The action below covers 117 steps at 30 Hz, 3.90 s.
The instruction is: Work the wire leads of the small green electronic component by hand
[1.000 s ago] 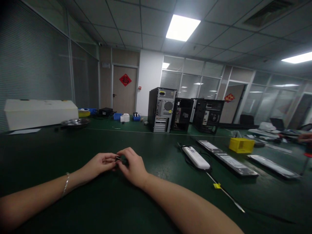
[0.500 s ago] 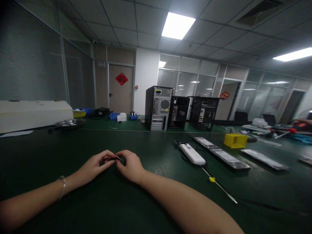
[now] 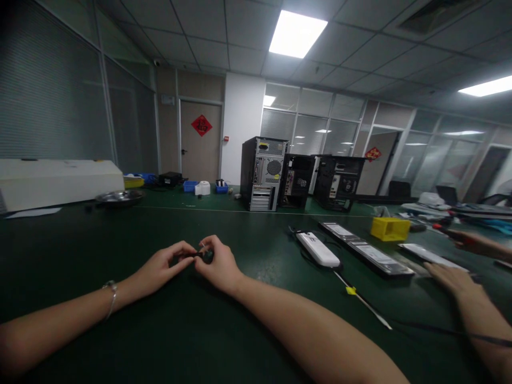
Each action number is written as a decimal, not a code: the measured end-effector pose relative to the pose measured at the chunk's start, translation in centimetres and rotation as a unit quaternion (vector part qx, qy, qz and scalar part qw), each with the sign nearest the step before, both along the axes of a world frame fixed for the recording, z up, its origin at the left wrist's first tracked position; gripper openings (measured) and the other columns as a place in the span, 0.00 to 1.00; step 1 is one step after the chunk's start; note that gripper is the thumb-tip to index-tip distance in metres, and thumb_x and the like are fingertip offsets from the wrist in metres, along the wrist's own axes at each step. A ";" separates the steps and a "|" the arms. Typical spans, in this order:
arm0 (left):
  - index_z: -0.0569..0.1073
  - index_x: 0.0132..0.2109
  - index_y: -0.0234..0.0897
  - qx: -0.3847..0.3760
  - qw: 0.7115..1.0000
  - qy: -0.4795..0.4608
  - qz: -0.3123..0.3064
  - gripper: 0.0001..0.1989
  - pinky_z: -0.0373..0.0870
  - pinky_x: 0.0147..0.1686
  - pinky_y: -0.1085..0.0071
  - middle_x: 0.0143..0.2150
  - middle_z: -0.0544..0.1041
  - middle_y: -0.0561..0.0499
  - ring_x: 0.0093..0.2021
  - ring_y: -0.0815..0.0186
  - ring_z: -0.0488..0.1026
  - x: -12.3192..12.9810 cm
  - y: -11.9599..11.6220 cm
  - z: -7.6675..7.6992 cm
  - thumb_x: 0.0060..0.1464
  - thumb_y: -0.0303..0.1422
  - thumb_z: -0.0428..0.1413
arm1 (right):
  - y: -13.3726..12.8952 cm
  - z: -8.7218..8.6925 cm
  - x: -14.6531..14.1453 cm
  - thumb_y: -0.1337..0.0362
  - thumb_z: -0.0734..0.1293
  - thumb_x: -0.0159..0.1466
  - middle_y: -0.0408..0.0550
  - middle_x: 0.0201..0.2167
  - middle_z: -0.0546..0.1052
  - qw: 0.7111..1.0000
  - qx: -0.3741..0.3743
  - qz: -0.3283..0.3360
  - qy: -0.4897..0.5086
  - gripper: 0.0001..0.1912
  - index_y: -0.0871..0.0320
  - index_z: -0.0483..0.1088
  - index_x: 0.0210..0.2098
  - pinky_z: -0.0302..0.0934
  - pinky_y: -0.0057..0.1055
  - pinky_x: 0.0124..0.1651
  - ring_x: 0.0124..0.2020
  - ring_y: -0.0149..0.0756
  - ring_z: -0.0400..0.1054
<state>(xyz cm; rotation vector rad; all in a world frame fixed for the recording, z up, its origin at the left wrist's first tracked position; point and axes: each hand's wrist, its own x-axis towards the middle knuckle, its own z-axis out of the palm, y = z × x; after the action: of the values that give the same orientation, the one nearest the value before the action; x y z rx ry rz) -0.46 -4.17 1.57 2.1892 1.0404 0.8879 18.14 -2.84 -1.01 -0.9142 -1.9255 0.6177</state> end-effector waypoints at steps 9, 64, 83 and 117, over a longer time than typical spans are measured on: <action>0.71 0.44 0.39 0.033 0.999 -0.027 0.029 0.12 0.65 0.37 0.68 0.40 0.73 0.49 0.38 0.61 0.70 -1.0 1.3 -0.7 0.55 0.38 0.51 | 0.7 -0.3 -0.1 0.61 0.60 0.63 0.44 0.35 0.71 0.999 0.003 0.001 0.034 0.08 0.56 0.63 0.41 0.62 0.29 0.38 0.35 0.32 0.67; 0.67 0.40 0.35 -0.244 0.909 -0.339 0.018 0.10 0.67 0.47 0.64 0.38 0.74 0.48 0.40 0.64 0.74 -1.1 2.5 -1.6 0.48 0.26 0.58 | 0.0 0.5 0.4 0.67 0.62 0.62 0.46 0.36 0.73 0.991 0.112 -0.008 -0.074 0.12 0.53 0.72 0.44 0.60 0.29 0.40 0.37 0.33 0.67; 0.67 0.41 0.36 -0.169 0.947 -0.270 0.028 0.15 0.66 0.45 0.66 0.38 0.72 0.51 0.43 0.64 0.71 -1.1 2.7 -1.8 0.44 0.30 0.61 | -0.3 0.7 0.4 0.67 0.61 0.63 0.47 0.38 0.72 0.988 0.117 -0.007 -0.095 0.13 0.53 0.71 0.45 0.61 0.30 0.40 0.38 0.33 0.66; 0.75 0.47 0.43 -0.001 0.996 -0.090 0.010 0.13 0.63 0.51 0.65 0.47 0.77 0.50 0.49 0.59 0.71 -1.5 1.9 -1.0 0.54 0.36 0.53 | 0.4 0.4 0.8 0.67 0.62 0.62 0.46 0.35 0.73 0.993 0.095 -0.007 -0.074 0.12 0.53 0.73 0.43 0.59 0.28 0.36 0.35 0.32 0.67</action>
<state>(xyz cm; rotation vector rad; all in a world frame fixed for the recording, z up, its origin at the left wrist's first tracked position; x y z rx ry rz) -1.98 -2.22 0.62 2.0578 0.9760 1.0699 18.94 -2.48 -0.64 -0.8724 -2.0681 0.3583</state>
